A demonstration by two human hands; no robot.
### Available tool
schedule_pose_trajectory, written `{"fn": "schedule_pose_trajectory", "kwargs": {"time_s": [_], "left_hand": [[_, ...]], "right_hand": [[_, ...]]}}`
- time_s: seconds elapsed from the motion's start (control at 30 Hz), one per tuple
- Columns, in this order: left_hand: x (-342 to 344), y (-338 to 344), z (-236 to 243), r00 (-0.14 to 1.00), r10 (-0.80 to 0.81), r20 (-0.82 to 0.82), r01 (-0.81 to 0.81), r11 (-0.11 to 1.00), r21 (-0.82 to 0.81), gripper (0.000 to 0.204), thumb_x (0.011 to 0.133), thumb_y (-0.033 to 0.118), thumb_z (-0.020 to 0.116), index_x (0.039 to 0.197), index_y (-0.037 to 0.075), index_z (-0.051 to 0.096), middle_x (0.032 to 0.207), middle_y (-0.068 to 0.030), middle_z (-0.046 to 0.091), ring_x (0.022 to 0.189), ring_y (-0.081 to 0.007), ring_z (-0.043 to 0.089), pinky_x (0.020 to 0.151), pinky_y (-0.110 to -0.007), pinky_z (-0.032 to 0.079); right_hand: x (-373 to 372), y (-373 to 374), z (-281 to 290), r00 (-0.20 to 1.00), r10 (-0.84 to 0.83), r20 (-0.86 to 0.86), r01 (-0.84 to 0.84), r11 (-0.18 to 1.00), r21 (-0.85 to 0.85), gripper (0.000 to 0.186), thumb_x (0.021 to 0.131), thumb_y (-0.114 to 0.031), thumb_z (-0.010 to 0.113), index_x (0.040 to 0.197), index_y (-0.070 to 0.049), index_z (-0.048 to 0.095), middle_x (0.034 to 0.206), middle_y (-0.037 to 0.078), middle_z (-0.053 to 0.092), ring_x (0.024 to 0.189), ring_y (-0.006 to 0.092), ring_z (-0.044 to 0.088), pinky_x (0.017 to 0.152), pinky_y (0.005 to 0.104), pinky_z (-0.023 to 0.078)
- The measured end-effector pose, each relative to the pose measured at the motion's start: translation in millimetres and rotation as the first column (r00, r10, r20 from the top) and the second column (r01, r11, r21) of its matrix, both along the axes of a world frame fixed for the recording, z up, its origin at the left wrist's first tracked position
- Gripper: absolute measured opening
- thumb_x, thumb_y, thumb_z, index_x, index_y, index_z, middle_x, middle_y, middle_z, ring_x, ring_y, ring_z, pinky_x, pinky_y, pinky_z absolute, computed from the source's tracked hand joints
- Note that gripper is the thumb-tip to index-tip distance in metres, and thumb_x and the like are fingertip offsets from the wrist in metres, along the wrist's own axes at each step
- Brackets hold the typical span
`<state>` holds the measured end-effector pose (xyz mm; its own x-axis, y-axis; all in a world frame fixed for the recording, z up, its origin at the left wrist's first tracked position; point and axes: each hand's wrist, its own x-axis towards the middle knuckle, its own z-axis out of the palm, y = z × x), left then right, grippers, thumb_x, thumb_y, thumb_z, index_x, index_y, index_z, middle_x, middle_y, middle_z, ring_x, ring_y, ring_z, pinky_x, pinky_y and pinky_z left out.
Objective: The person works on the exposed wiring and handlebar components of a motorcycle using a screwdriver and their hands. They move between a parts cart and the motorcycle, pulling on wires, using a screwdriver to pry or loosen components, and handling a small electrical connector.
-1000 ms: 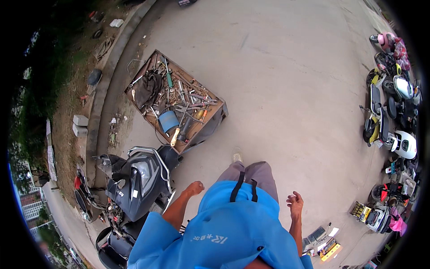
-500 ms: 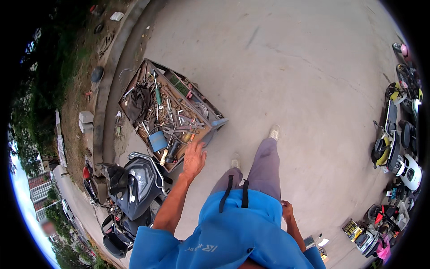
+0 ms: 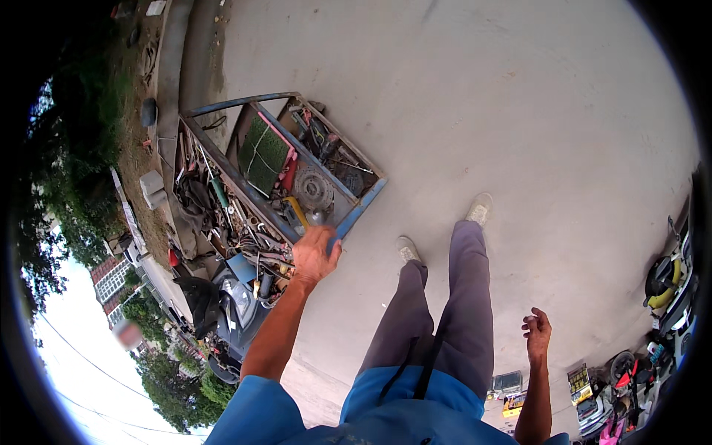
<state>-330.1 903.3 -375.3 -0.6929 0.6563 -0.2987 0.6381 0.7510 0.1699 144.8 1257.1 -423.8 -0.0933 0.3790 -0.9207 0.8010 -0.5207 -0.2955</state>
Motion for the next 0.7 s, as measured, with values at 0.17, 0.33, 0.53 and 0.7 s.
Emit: {"fn": "schedule_pose_trajectory", "kwargs": {"time_s": [0.17, 0.33, 0.53, 0.7], "left_hand": [[-6.9, 4.5, -3.6, 0.997, 0.013, 0.079, -0.017, 0.999, 0.052, 0.007, 0.075, 0.005, 0.069, 0.081, 0.006, 0.065, 0.084, -0.0079, 0.068, 0.076, -0.0292, 0.064, 0.069, -0.038, 0.053], [-7.7, 1.2, -2.2, 0.996, 0.033, 0.082, -0.037, 0.998, 0.047, 0.006, 0.078, 0.009, 0.069, 0.079, 0.008, 0.063, 0.081, -0.0059, 0.064, 0.074, -0.0274, 0.063, 0.065, -0.037, 0.052], [-13.1, 9.0, -6.6, 0.992, 0.112, 0.054, -0.108, 0.992, -0.068, 0.009, 0.079, 0.011, 0.071, 0.083, 0.009, 0.064, 0.088, -0.0032, 0.065, 0.078, -0.0242, 0.065, 0.066, -0.037, 0.054], [-52.9, 74.5, -49.2, 0.920, 0.376, 0.113, -0.383, 0.922, 0.052, 0.025, 0.087, 0.014, 0.067, 0.111, 0.007, 0.062, 0.102, -0.0079, 0.065, 0.097, -0.0261, 0.064, 0.078, -0.039, 0.055]], "right_hand": [[-46.0, -5.8, -50.4, 0.991, 0.115, -0.072, -0.123, 0.987, -0.105, 0.035, 0.095, -0.015, 0.058, 0.127, -0.002, 0.057, 0.088, 0.003, 0.064, 0.072, 0.0107, 0.058, 0.059, 0.0239, 0.044], [-130.3, -5.7, -80.7, 0.974, 0.149, -0.173, -0.170, 0.979, -0.115, 0.030, 0.095, -0.012, 0.058, 0.123, 0.001, 0.060, 0.086, 0.004, 0.064, 0.072, 0.0104, 0.057, 0.063, 0.0256, 0.047], [-218.9, 2.4, -64.8, 0.906, 0.348, -0.242, -0.365, 0.931, -0.026, 0.029, 0.095, -0.010, 0.056, 0.121, 0.002, 0.061, 0.086, 0.004, 0.065, 0.071, 0.0101, 0.055, 0.068, 0.0255, 0.048], [-272.8, 17.9, -37.6, 0.877, 0.437, -0.202, -0.431, 0.899, 0.073, 0.030, 0.094, -0.011, 0.057, 0.122, 0.001, 0.060, 0.084, 0.005, 0.065, 0.070, 0.0108, 0.058, 0.065, 0.0263, 0.050]]}}
